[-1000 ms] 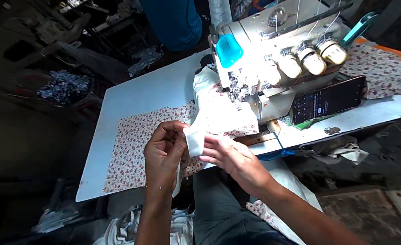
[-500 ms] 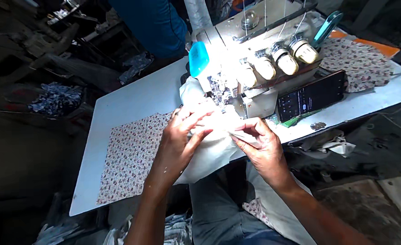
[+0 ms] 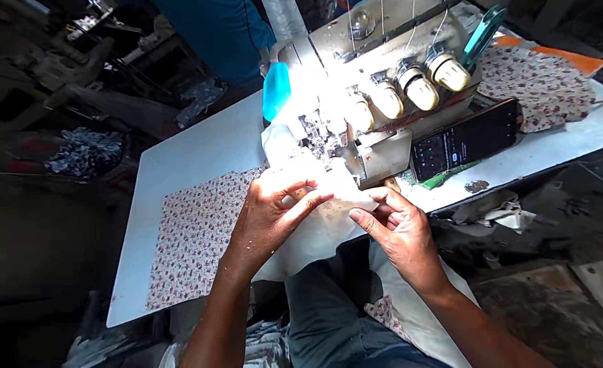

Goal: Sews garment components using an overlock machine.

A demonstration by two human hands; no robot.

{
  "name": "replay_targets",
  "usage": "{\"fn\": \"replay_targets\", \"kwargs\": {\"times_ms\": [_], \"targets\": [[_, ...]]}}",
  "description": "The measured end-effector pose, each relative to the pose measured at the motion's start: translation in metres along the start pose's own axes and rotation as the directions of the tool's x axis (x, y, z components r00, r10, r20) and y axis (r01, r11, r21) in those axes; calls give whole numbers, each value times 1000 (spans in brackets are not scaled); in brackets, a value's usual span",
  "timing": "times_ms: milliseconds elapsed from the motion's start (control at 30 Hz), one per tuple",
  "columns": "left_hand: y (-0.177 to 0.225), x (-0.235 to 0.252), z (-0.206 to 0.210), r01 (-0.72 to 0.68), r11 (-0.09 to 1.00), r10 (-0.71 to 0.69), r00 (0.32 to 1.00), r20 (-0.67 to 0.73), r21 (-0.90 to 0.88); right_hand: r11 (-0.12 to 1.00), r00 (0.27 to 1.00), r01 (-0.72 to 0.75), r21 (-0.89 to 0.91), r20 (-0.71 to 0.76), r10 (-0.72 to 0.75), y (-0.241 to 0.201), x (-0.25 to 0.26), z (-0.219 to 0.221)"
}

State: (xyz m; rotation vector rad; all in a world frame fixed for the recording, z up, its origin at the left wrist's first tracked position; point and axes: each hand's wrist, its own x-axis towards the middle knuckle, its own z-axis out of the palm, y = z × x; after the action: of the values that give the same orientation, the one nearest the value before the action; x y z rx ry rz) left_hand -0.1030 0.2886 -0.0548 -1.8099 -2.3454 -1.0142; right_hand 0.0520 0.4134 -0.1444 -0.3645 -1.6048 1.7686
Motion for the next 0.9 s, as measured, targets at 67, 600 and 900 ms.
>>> {"fn": "replay_targets", "kwargs": {"times_ms": [67, 600, 900], "targets": [[1, -1, 0, -13, 1000, 13, 1000, -22, -5, 1000, 999, 30, -3, 15, -30, 1, -2, -1], [-16, -5, 22, -215, 948, 258, 951, -172, 235, 948, 971, 177, -265, -111, -212, 32, -15, 0], [-40, 16, 30, -119, 992, 124, 986, -114, 49, 998, 1000, -9, 60, 4, 8, 38, 16, -9]]}}
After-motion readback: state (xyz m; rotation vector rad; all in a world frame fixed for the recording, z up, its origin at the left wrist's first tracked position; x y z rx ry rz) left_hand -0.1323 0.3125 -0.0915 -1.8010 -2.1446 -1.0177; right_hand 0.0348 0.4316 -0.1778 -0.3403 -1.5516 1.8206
